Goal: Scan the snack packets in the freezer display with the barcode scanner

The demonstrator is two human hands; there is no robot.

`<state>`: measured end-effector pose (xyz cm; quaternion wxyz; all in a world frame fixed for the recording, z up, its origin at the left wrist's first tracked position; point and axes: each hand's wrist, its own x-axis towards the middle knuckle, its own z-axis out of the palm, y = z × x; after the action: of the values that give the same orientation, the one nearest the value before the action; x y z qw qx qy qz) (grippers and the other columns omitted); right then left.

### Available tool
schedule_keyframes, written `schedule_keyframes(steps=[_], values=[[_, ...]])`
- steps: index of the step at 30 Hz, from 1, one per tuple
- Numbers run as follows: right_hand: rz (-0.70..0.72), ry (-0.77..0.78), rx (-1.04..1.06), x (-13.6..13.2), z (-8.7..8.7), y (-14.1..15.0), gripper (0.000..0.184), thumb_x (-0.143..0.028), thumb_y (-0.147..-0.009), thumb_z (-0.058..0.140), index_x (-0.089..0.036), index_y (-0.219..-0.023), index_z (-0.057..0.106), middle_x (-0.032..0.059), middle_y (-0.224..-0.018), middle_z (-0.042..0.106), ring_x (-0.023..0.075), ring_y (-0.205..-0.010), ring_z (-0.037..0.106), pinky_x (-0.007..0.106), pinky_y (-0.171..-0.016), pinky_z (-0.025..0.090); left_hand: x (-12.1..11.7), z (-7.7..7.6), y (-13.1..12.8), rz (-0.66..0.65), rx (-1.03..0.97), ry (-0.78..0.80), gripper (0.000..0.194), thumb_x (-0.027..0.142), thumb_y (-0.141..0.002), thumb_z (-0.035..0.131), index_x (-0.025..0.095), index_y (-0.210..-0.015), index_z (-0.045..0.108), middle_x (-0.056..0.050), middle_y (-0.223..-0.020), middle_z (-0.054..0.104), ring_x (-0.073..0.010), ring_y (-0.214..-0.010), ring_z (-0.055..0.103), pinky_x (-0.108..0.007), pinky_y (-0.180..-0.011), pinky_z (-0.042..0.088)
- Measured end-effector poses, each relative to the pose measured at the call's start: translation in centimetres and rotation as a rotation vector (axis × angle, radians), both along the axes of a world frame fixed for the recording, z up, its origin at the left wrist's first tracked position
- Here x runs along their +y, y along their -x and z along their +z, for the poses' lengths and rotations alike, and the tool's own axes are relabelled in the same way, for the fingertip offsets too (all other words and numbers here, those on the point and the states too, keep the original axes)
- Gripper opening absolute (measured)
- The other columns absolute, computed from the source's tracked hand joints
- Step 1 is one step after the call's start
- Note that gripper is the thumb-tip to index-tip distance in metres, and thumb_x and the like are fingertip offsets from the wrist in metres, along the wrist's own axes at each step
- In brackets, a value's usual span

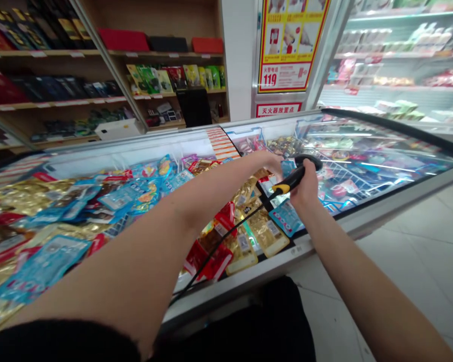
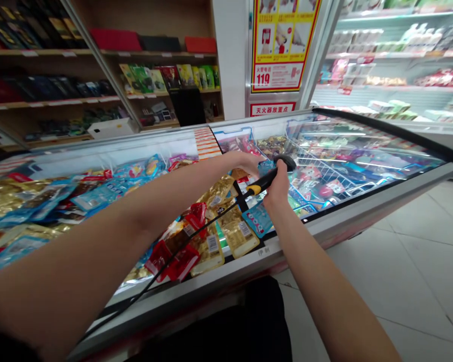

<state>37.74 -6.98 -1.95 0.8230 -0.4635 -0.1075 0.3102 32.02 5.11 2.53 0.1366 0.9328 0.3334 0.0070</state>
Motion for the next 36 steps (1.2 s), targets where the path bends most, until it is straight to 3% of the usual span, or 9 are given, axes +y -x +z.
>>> schedule_keyframes(steps=[3, 8, 12, 16, 20, 26, 30, 33, 36], values=[[0.015, 0.025, 0.056, -0.2, 0.5, 0.8, 0.026, -0.045, -0.085, 0.062, -0.023, -0.077, 0.051, -0.0049, -0.063, 0.049, 0.0122, -0.052, 0.053, 0.022, -0.043, 0.046, -1.0, 0.4, 0.7, -0.058, 0.091, 0.077, 0.085, 0.017, -0.050, 0.079, 0.021, -0.134, 0.062, -0.010, -0.115, 0.074, -0.0312, -0.102, 0.071, -0.036, -0.090, 0.056], [0.085, 0.018, 0.032, -0.7, 0.7, 1.2, 0.027, -0.047, -0.086, 0.061, -0.023, -0.076, 0.052, -0.0053, -0.062, 0.051, 0.0121, -0.051, 0.053, 0.022, -0.045, 0.048, -2.3, 0.7, 1.3, 0.027, -0.115, -0.034, 0.058, 0.006, -0.056, 0.070, 0.018, -0.112, 0.072, -0.009, -0.115, 0.074, -0.0309, -0.111, 0.068, -0.034, -0.095, 0.054], [0.122, -0.054, 0.023, -0.9, 1.3, 1.6, 0.030, -0.050, -0.084, 0.062, -0.023, -0.076, 0.053, -0.0051, -0.062, 0.053, 0.0129, -0.056, 0.058, 0.023, -0.052, 0.053, -2.9, 2.3, 2.5, 0.110, -0.274, 0.006, 0.037, 0.004, -0.062, 0.065, 0.015, -0.096, 0.075, -0.006, -0.101, 0.077, -0.0271, -0.100, 0.070, -0.033, -0.089, 0.055], [0.279, -0.158, 0.028, -1.5, 2.9, 3.2, 0.033, -0.054, -0.082, 0.063, -0.022, -0.079, 0.054, -0.0027, -0.066, 0.059, 0.0159, -0.063, 0.065, 0.026, -0.055, 0.056, -3.1, 4.5, 5.5, 0.165, -0.445, 0.092, 0.031, 0.007, -0.064, 0.066, 0.015, -0.093, 0.074, -0.005, -0.094, 0.077, -0.0231, -0.092, 0.070, -0.034, -0.086, 0.055], [0.454, -0.157, 0.004, -2.1, 4.4, 5.8, 0.039, -0.060, -0.081, 0.063, -0.023, -0.077, 0.054, -0.0007, -0.065, 0.060, 0.0181, -0.061, 0.066, 0.028, -0.051, 0.055, -3.3, 5.4, 9.9, 0.248, -0.656, 0.040, 0.028, 0.014, -0.068, 0.065, 0.016, -0.094, 0.073, -0.006, -0.097, 0.075, -0.0215, -0.094, 0.068, -0.035, -0.089, 0.054], [0.395, -0.064, -0.053, -1.5, 4.6, 7.7, 0.037, -0.057, -0.079, 0.068, -0.023, -0.077, 0.055, -0.0043, -0.061, 0.056, 0.0139, -0.052, 0.058, 0.024, -0.045, 0.050, -3.5, 3.9, 15.9, 0.450, -0.895, -0.040, 0.036, 0.014, -0.066, 0.057, 0.018, -0.100, 0.068, -0.005, -0.102, 0.074, -0.0190, -0.091, 0.067, -0.035, -0.085, 0.056], [0.246, -0.020, -0.154, -1.4, 4.4, 7.0, 0.034, -0.053, -0.078, 0.070, -0.021, -0.077, 0.057, -0.0051, -0.058, 0.056, 0.0135, -0.054, 0.058, 0.021, -0.043, 0.045, -5.2, 2.3, 17.9, 0.379, -0.825, 0.042, 0.046, 0.011, -0.062, 0.054, 0.018, -0.106, 0.068, -0.004, -0.104, 0.074, -0.0185, -0.090, 0.067, -0.034, -0.084, 0.056], [0.212, -0.055, -0.174, -1.9, 4.9, 6.5, 0.034, -0.053, -0.079, 0.069, -0.021, -0.076, 0.058, -0.0049, -0.058, 0.056, 0.0135, -0.053, 0.059, 0.022, -0.043, 0.045, -6.4, 1.5, 19.0, 0.310, -0.726, 0.027, 0.053, 0.011, -0.063, 0.055, 0.018, -0.114, 0.068, -0.004, -0.114, 0.073, -0.0187, -0.101, 0.067, -0.032, -0.091, 0.054], [0.230, -0.094, -0.207, -2.7, 5.9, 6.8, 0.036, -0.055, -0.078, 0.071, -0.020, -0.077, 0.059, -0.0041, -0.060, 0.059, 0.0138, -0.055, 0.062, 0.021, -0.045, 0.047, -6.5, 1.5, 21.0, 0.424, -0.678, -0.073, 0.052, 0.013, -0.069, 0.056, 0.021, -0.120, 0.067, -0.004, -0.123, 0.071, -0.0192, -0.110, 0.065, -0.030, -0.097, 0.051]])
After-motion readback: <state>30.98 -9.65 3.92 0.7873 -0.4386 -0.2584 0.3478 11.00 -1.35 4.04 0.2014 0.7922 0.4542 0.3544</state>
